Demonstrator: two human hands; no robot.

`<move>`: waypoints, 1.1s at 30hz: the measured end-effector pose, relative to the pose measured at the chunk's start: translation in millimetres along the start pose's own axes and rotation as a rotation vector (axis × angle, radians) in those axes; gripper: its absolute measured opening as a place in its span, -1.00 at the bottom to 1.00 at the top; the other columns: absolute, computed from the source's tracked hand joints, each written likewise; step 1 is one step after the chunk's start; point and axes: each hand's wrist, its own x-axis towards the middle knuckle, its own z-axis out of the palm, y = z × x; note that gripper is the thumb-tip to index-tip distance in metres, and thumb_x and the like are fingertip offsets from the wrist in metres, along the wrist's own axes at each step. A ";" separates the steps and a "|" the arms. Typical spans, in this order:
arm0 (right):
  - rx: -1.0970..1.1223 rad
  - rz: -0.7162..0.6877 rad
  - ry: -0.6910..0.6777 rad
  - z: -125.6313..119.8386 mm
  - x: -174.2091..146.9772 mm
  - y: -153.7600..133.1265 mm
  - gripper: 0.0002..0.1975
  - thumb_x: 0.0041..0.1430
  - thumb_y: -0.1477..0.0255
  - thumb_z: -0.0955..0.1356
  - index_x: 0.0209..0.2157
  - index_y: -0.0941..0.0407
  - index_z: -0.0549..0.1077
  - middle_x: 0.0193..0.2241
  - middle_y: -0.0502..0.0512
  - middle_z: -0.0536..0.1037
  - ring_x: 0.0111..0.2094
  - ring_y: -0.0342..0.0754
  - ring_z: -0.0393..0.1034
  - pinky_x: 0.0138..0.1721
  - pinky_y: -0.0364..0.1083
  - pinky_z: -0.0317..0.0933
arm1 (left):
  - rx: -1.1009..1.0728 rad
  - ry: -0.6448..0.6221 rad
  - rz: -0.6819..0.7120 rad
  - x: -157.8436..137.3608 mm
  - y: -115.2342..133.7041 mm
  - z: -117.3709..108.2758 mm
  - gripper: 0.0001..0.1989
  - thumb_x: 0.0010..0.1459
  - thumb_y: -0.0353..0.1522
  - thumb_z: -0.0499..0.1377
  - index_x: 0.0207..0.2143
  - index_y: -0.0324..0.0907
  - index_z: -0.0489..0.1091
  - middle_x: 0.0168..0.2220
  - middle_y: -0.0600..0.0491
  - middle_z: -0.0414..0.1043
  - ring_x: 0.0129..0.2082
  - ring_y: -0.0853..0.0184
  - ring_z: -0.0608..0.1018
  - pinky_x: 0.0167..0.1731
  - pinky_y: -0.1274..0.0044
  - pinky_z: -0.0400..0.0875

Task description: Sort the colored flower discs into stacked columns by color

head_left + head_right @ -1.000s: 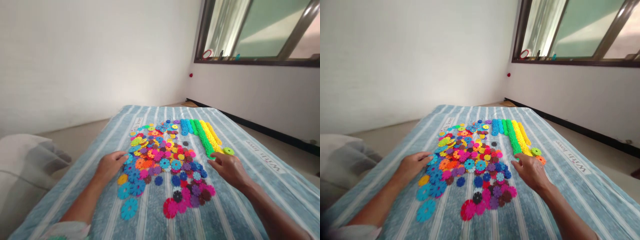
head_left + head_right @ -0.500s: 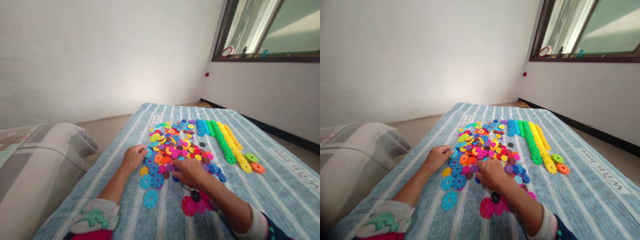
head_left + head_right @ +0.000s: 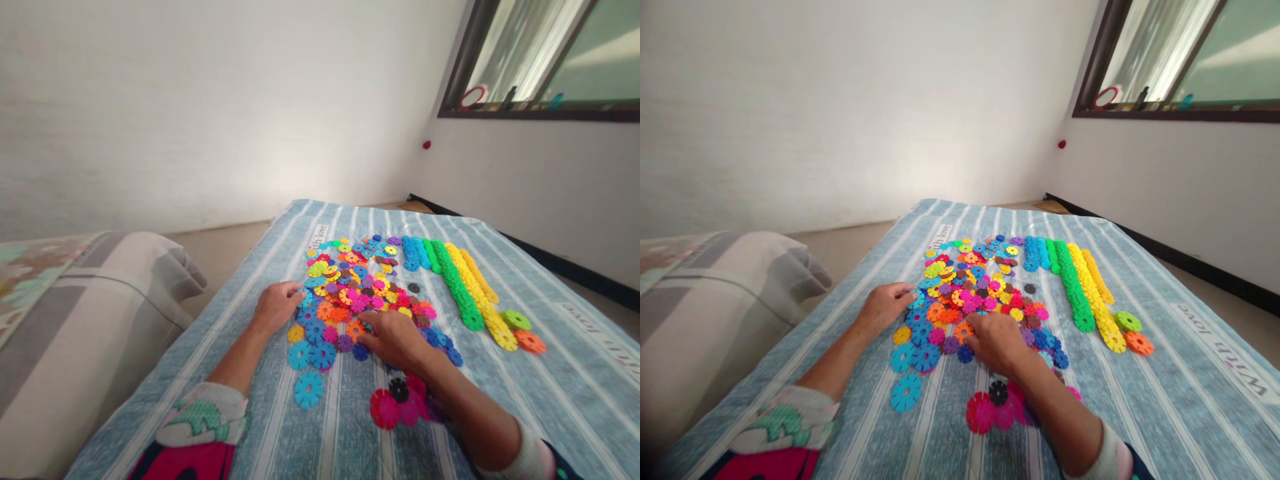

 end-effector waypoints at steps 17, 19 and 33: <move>0.431 0.048 0.068 1.4 5.4 4.2 -0.95 0.00 0.47 0.35 -0.48 0.13 0.46 -0.61 -0.08 0.40 -0.54 -0.20 0.25 -0.53 -0.22 -0.05 | 0.006 -0.002 -0.002 0.0 0.8 -1.1 -0.58 -0.04 -0.17 0.09 -0.22 -0.22 0.53 -0.38 -0.02 0.59 -0.33 0.19 0.58 -0.34 0.49 0.39; 0.537 0.032 0.078 1.4 4.8 7.8 -0.94 -0.02 0.49 0.35 -0.54 0.15 0.43 -0.67 -0.11 0.34 -0.59 -0.23 0.20 -0.57 -0.23 -0.08 | 0.006 0.001 -0.007 -0.1 1.8 -1.5 -0.57 -0.05 -0.17 0.09 -0.22 -0.23 0.53 -0.37 -0.04 0.59 -0.33 0.18 0.58 -0.33 0.48 0.39; 1.094 0.514 0.536 -42.4 -79.7 153.2 -0.74 -0.08 0.24 0.38 -0.54 0.18 0.40 -0.77 -0.08 0.37 -0.76 -0.26 0.13 -0.72 -0.24 -0.02 | 0.064 0.075 -0.062 16.1 8.6 -12.1 -0.74 -0.17 -0.13 0.14 -0.45 0.00 0.52 -0.47 0.28 0.59 -0.37 0.25 0.56 -0.34 0.57 0.36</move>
